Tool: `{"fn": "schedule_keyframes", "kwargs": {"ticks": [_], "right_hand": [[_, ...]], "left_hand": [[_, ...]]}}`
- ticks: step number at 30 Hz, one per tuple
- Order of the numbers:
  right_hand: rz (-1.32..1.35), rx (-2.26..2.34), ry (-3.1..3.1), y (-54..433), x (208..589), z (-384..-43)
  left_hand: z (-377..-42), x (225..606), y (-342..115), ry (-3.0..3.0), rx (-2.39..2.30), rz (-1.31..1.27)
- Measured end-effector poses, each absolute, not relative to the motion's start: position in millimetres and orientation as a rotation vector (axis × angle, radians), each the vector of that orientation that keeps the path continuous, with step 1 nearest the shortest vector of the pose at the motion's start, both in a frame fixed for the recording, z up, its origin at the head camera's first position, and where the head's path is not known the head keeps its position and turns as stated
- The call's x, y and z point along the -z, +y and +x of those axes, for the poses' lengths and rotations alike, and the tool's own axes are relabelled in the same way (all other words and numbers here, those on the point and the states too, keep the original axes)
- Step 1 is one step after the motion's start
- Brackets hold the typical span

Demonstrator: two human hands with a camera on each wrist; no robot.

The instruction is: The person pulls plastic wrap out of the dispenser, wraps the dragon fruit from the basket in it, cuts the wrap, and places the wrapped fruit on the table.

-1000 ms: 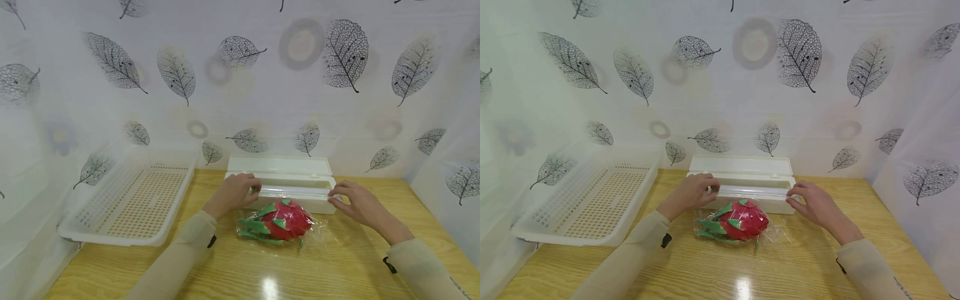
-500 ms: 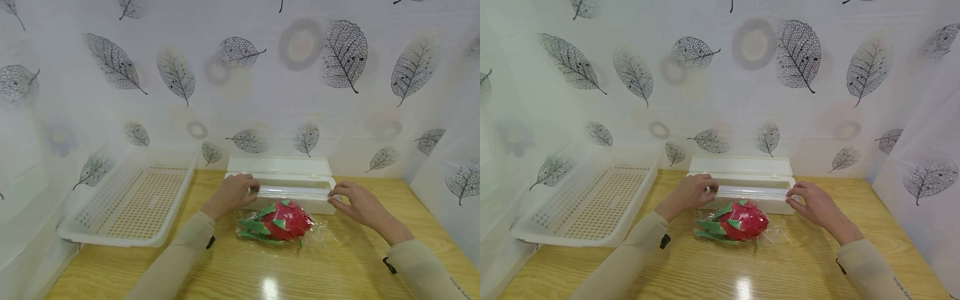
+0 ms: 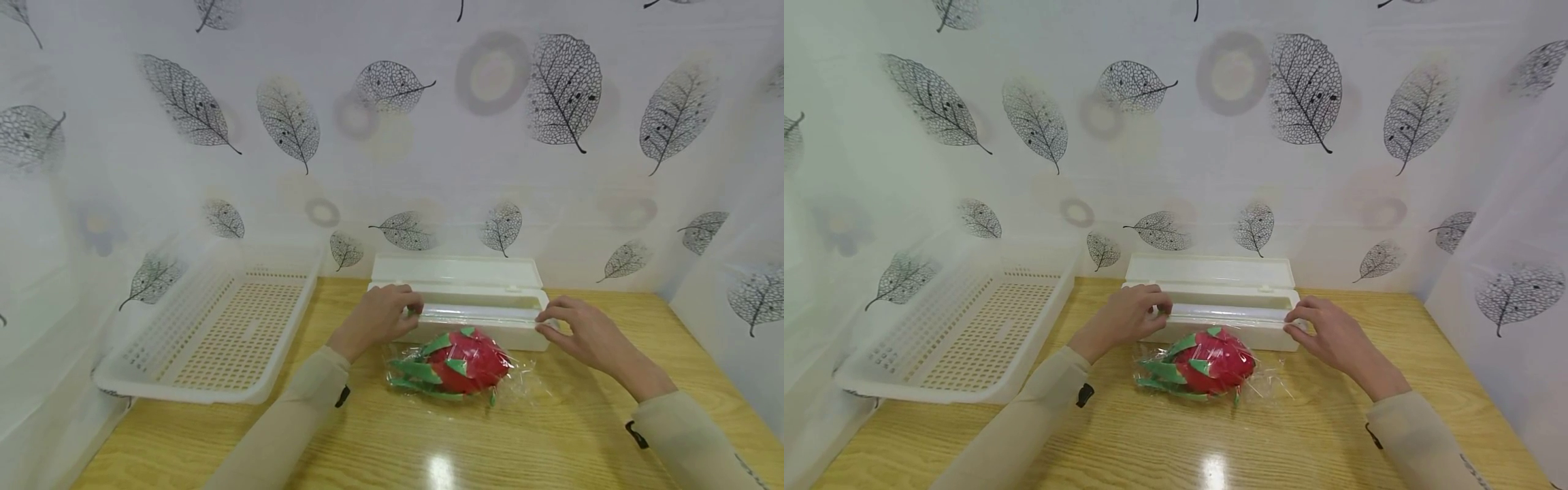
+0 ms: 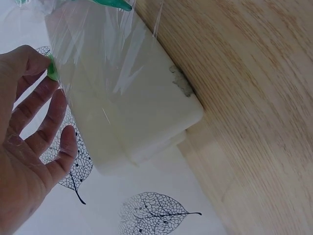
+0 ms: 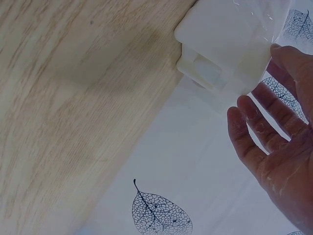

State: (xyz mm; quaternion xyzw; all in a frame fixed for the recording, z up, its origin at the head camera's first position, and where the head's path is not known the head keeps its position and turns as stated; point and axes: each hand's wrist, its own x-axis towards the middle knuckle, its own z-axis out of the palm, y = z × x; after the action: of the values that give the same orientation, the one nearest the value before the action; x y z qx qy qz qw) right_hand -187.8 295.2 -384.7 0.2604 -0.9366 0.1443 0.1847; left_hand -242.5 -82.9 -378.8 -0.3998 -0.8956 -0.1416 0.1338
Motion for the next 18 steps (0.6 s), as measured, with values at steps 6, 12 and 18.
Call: {"fn": "schedule_keyframes", "kwargs": {"ticks": [6, 12, 18], "right_hand": [[0.729, -0.407, -2.647, 295.5, 384.7, -187.7], [0.724, -0.412, -2.650, 295.6, 384.9, -187.4], [0.725, -0.408, -2.648, 295.6, 385.3, -187.8]], "left_hand": [[-242.1, 379.0, -83.2, -2.593, 0.421, -1.159], [-241.6, 378.3, -83.6, -2.600, 0.414, -1.152], [-242.1, 378.2, -84.7, -2.606, 0.425, -1.160]]}}
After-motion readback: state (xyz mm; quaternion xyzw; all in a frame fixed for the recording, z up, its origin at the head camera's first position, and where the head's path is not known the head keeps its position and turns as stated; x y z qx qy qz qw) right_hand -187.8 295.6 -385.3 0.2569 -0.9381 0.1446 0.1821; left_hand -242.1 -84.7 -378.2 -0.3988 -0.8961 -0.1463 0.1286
